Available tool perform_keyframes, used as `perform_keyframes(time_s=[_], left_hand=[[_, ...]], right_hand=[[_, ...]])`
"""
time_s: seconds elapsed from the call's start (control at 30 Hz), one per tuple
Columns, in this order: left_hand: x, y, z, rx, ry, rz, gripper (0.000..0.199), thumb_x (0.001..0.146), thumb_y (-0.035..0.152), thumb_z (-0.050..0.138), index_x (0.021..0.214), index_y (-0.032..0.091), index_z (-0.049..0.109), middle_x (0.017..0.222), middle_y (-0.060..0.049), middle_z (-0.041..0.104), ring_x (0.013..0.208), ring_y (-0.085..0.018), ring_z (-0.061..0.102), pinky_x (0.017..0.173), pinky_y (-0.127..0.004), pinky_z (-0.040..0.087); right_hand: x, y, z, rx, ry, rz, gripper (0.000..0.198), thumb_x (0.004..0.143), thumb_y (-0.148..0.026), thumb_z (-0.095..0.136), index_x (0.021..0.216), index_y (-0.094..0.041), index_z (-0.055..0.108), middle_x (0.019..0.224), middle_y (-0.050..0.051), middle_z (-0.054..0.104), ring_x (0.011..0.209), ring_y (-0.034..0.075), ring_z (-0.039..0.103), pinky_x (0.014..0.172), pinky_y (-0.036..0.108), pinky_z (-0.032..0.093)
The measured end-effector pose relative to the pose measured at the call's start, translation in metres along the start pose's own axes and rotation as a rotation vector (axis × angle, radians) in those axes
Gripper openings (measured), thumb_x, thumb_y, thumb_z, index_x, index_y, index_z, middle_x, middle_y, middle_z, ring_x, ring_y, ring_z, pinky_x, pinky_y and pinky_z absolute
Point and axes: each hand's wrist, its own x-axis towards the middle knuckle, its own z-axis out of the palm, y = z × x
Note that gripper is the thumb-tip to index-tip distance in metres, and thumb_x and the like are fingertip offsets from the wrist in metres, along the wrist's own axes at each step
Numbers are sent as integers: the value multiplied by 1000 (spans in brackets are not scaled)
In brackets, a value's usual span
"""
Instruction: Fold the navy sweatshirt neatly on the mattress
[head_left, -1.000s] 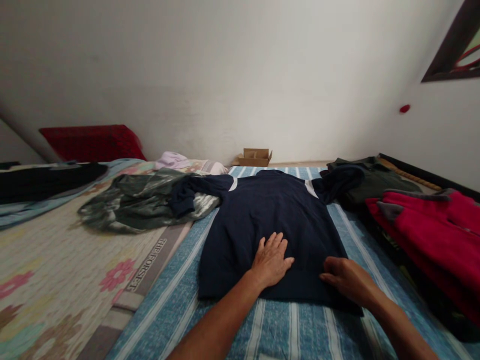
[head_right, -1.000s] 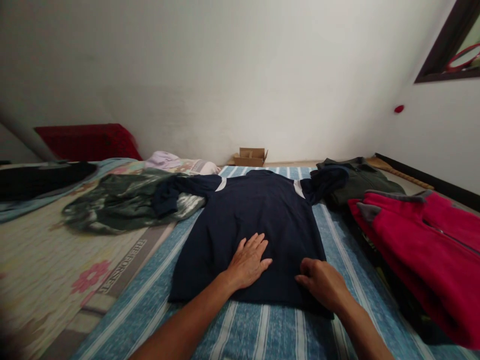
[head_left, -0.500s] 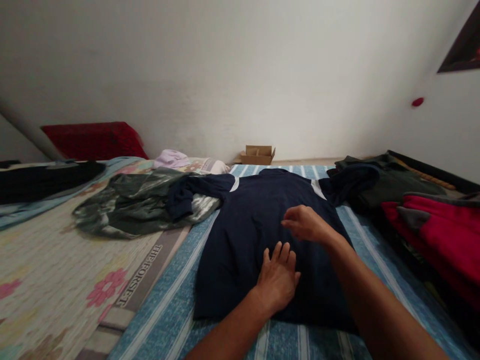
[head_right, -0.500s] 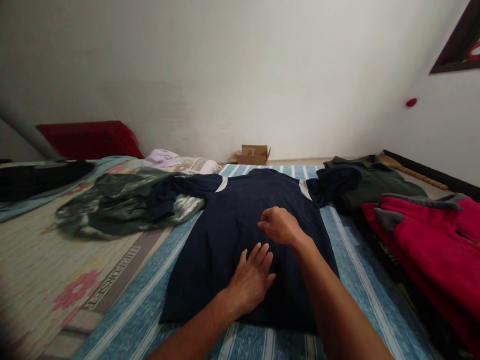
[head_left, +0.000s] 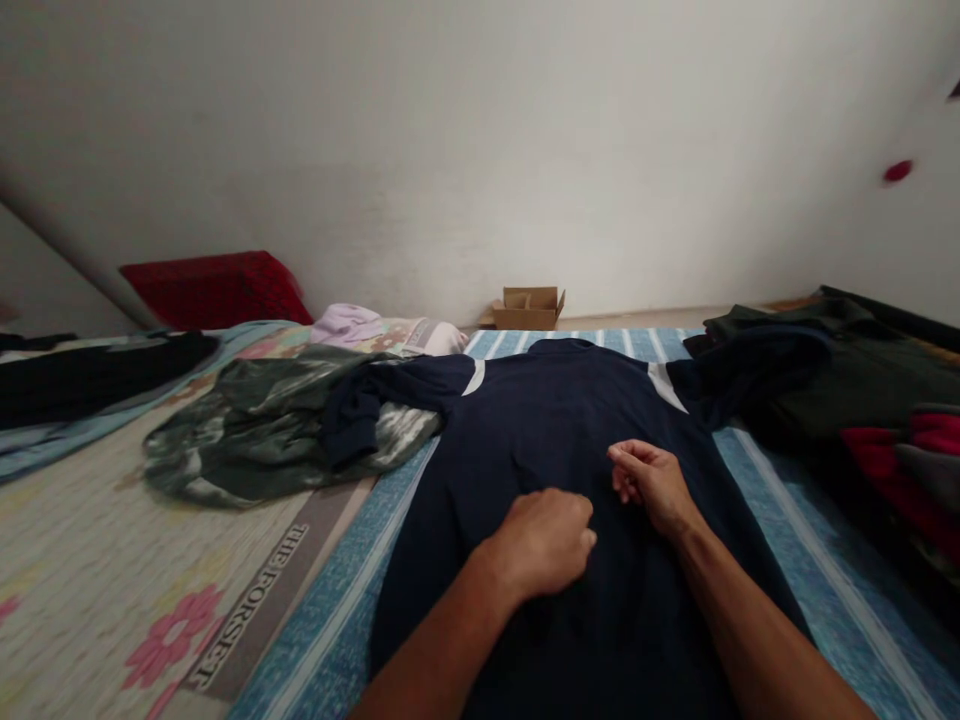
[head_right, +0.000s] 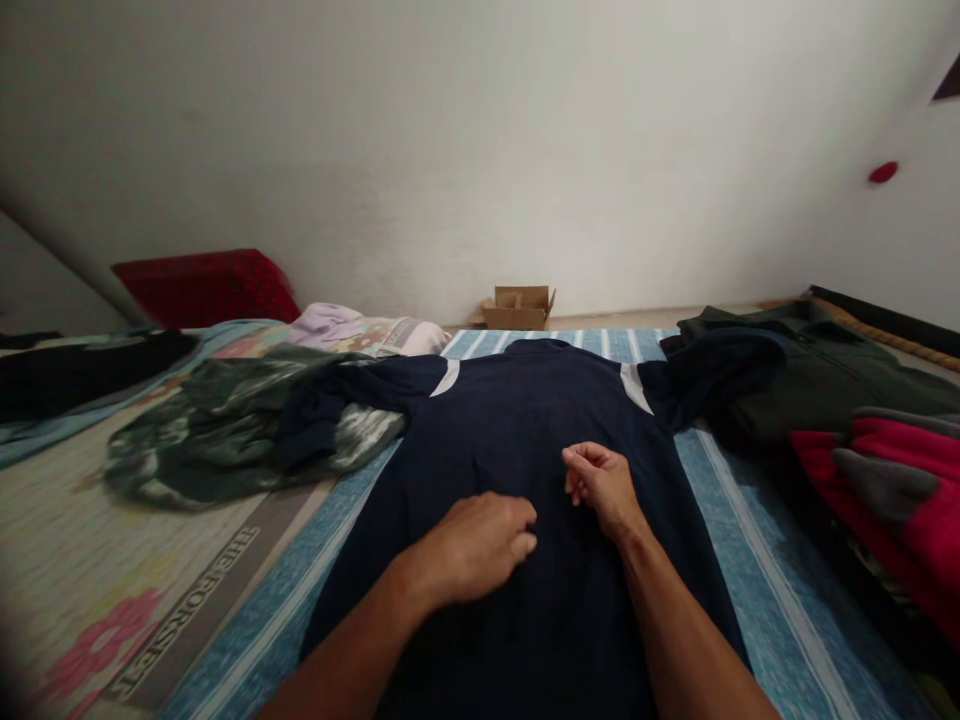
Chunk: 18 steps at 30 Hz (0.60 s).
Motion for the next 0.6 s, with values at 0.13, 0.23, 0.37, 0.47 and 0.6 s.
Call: perform_keyframes(time_s=[0.13, 0.23, 0.37, 0.47, 0.6], left_hand=[[54, -39, -12, -28, 320, -318, 15, 76, 17, 50, 77, 20, 65, 81, -7, 68, 78, -21, 63, 66, -29, 44], [77, -71, 7, -156, 531, -440, 13, 76, 15, 54, 80, 19, 65, 85, -5, 66, 78, -18, 62, 67, -27, 43], [83, -97, 37, -301, 718, -323, 13, 73, 12, 58, 81, 19, 65, 84, -1, 63, 76, -13, 59, 72, -23, 44], [82, -103, 45, -378, 747, -290, 16, 72, 9, 58, 83, 19, 65, 82, 0, 61, 72, -11, 58, 71, -23, 45], [82, -100, 42, -385, 738, -279, 16, 72, 11, 60, 84, 18, 66, 86, -1, 62, 76, -12, 58, 73, -25, 46]], right_hand=[[1, 0, 6, -123, -21, 9, 32, 69, -46, 63, 71, -16, 56, 45, -3, 53, 33, 7, 43, 34, 19, 28], [1, 5, 8, -176, -72, 15, 29, 72, -44, 59, 76, -15, 57, 47, -4, 54, 35, 8, 44, 36, 19, 30], [4, 11, 9, -193, -115, 11, 28, 74, -43, 57, 79, -15, 57, 48, -5, 53, 36, 8, 44, 37, 20, 32], [4, 11, 9, -212, -120, 2, 28, 74, -43, 57, 79, -16, 57, 48, -5, 53, 37, 8, 45, 38, 20, 33], [2, 10, 10, -235, -122, 5, 28, 74, -43, 57, 79, -16, 58, 49, -4, 53, 38, 9, 46, 38, 20, 33]])
